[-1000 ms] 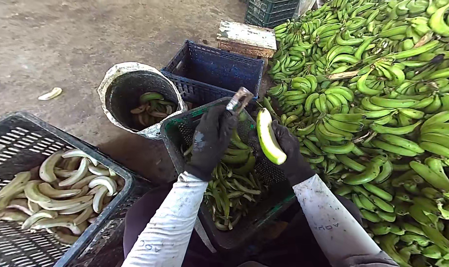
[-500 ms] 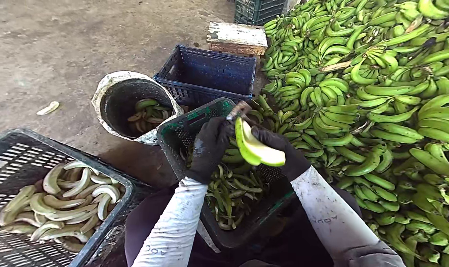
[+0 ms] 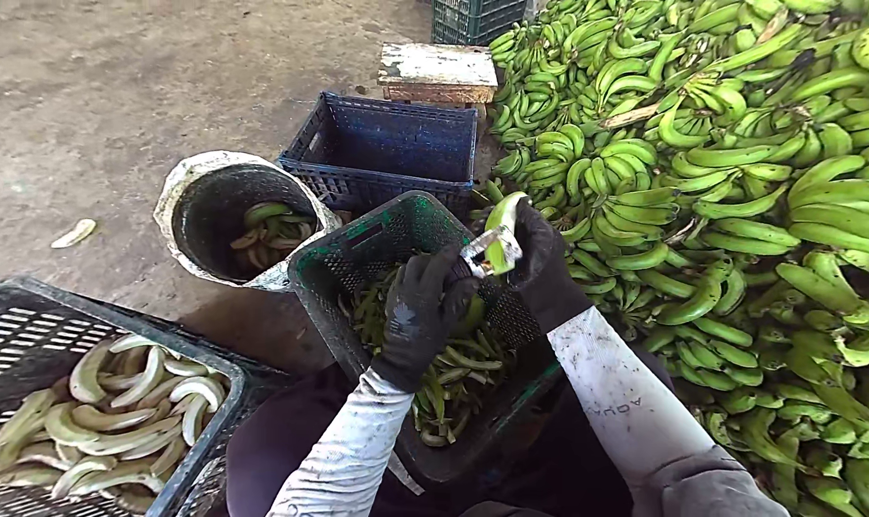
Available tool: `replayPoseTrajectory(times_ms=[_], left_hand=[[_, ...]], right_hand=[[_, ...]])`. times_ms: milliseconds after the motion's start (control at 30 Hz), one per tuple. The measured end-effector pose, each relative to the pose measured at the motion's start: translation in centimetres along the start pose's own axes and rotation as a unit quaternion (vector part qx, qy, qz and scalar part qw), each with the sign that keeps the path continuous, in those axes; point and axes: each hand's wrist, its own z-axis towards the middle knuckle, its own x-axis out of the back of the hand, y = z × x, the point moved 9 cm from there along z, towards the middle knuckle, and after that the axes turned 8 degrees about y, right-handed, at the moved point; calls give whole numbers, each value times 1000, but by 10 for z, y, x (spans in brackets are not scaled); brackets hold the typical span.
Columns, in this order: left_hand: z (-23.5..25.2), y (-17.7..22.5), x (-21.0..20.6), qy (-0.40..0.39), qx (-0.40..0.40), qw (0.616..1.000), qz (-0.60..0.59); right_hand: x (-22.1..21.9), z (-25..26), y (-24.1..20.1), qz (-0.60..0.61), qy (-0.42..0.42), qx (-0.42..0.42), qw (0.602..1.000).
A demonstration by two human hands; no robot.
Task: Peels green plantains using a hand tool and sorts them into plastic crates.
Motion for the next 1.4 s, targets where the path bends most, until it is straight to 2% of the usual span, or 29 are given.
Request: replayPoseTrajectory(times_ms=[67, 100, 200, 267, 367, 467, 533, 600, 667, 767, 833, 900, 967, 1033, 1133, 1233, 1267, 1333, 1400], left_hand=[[7, -18, -2, -49, 53, 997, -36], [11, -26, -1, -70, 73, 993, -54], [13, -53, -2, -112, 128, 980, -99], [10, -68, -2, -128, 168, 973, -93], [10, -64, 2, -121, 163, 977, -66], [9, -33, 1, -65, 46, 996, -45], [2, -5, -3, -34, -51, 998, -10], [-6, 17, -4, 1, -129, 991, 20], [-10, 24, -5, 26, -157, 986, 42], [-8, 7, -15, -26, -74, 996, 33], [-4, -13, -20, -78, 34, 996, -13], [-3, -34, -16, -115, 157, 979, -61], [-7, -56, -11, -131, 253, 954, -97], [-10, -69, -10, -128, 289, 941, -124], [-5, -61, -6, -103, 217, 964, -117], [-6, -25, -3, -93, 47, 992, -67], [-9, -12, -5, -84, -15, 995, -49], [-16, 10, -9, -76, -97, 992, -19], [-20, 17, -17, -78, -93, 993, -11]], right_hand=[[-10, -17, 0, -166, -78, -2, 983], [-15, -26, 6, -208, -119, -36, 970], [-24, -48, 24, -297, -239, -123, 917], [-22, -55, 32, -312, -262, -160, 899], [-16, -45, 39, -223, -200, -193, 934], [0, -22, 32, -58, -61, -154, 985], [12, -7, 29, 35, -24, -125, 991], [17, -1, 29, 93, 0, -133, 987], [18, -2, 28, 108, 23, -147, 983], [18, -11, 24, -21, 77, -130, 988], [5, -20, 19, -132, 8, -84, 988], [-9, -32, 25, -214, -91, -82, 969], [-19, -46, 31, -256, -130, -135, 948], [-15, -46, 40, -227, -109, -200, 947], [-4, -29, 44, -102, -80, -220, 967], [13, -13, 33, -6, -43, -172, 984], [18, -8, 28, 9, -42, -152, 987], [23, -2, 28, 11, -40, -168, 985], [25, -4, 30, -42, -36, -173, 983]])
